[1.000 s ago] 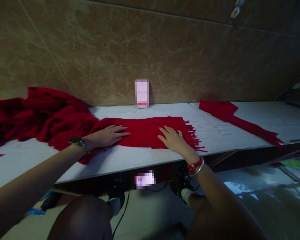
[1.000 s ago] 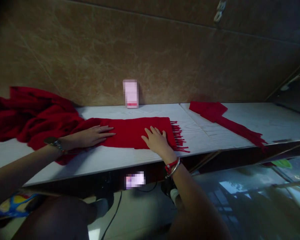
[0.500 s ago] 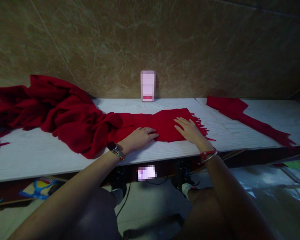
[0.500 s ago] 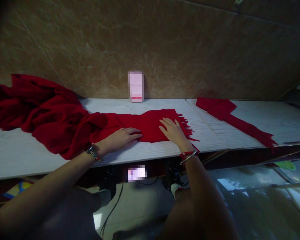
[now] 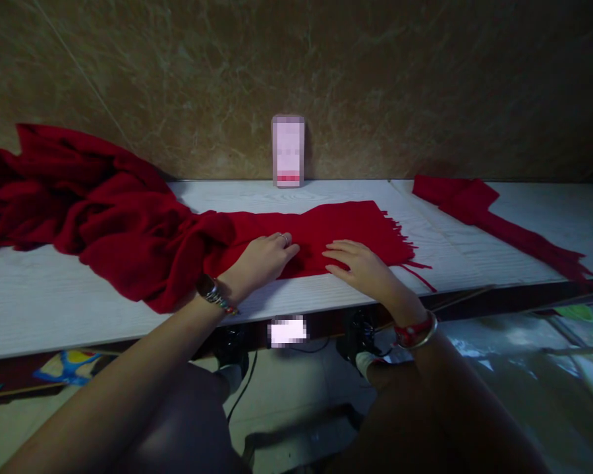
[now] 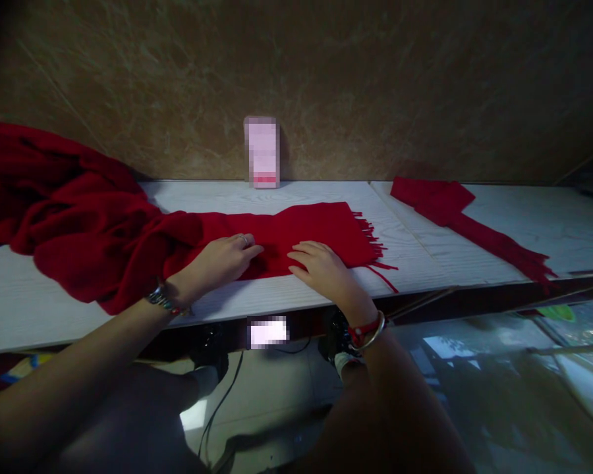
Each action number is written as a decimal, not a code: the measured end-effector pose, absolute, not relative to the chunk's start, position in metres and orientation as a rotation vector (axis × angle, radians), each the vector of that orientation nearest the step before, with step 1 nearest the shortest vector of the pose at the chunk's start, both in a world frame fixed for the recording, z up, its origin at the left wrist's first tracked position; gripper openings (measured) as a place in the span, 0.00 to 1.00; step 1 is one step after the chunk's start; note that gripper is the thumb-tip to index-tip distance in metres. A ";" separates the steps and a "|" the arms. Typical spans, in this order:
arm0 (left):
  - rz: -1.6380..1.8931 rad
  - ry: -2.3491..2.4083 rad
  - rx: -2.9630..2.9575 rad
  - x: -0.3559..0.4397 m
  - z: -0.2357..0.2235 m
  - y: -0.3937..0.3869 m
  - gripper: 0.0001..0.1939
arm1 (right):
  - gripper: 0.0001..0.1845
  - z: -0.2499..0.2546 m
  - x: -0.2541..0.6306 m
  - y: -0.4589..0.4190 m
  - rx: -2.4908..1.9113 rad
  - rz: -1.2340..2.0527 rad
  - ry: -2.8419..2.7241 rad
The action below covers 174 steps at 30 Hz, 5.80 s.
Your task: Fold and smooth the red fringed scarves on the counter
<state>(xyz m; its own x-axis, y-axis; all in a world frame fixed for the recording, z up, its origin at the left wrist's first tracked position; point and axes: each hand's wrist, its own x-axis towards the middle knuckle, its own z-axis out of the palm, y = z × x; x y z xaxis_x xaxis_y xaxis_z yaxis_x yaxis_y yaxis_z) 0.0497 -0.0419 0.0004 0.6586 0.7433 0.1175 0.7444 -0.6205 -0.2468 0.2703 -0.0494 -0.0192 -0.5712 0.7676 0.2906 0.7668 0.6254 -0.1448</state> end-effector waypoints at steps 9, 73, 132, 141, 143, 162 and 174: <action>-0.144 -1.373 -2.654 0.053 -0.002 -0.046 0.14 | 0.16 -0.017 0.244 -0.049 -1.167 0.061 -2.568; 0.065 -0.911 -2.906 0.067 0.006 -0.049 0.21 | 0.13 -0.019 0.312 -0.055 -1.000 -0.102 -2.457; -0.202 -1.554 -2.872 0.100 -0.015 -0.036 0.30 | 0.23 -0.022 0.287 -0.041 -1.640 -0.140 -2.047; 0.004 -1.654 -2.848 0.106 -0.020 -0.035 0.34 | 0.28 -0.036 0.307 -0.032 -1.890 -0.069 -2.226; -0.007 -1.667 -2.854 0.106 -0.020 -0.036 0.34 | 0.27 -0.039 0.321 -0.029 -1.893 -0.130 -2.189; -0.050 -1.730 -2.874 0.107 -0.019 -0.038 0.39 | 0.27 -0.015 0.274 0.024 -1.863 0.131 -2.412; -0.048 -1.760 -2.840 0.108 -0.019 -0.039 0.37 | 0.29 0.000 0.317 0.023 -2.063 -0.072 -2.062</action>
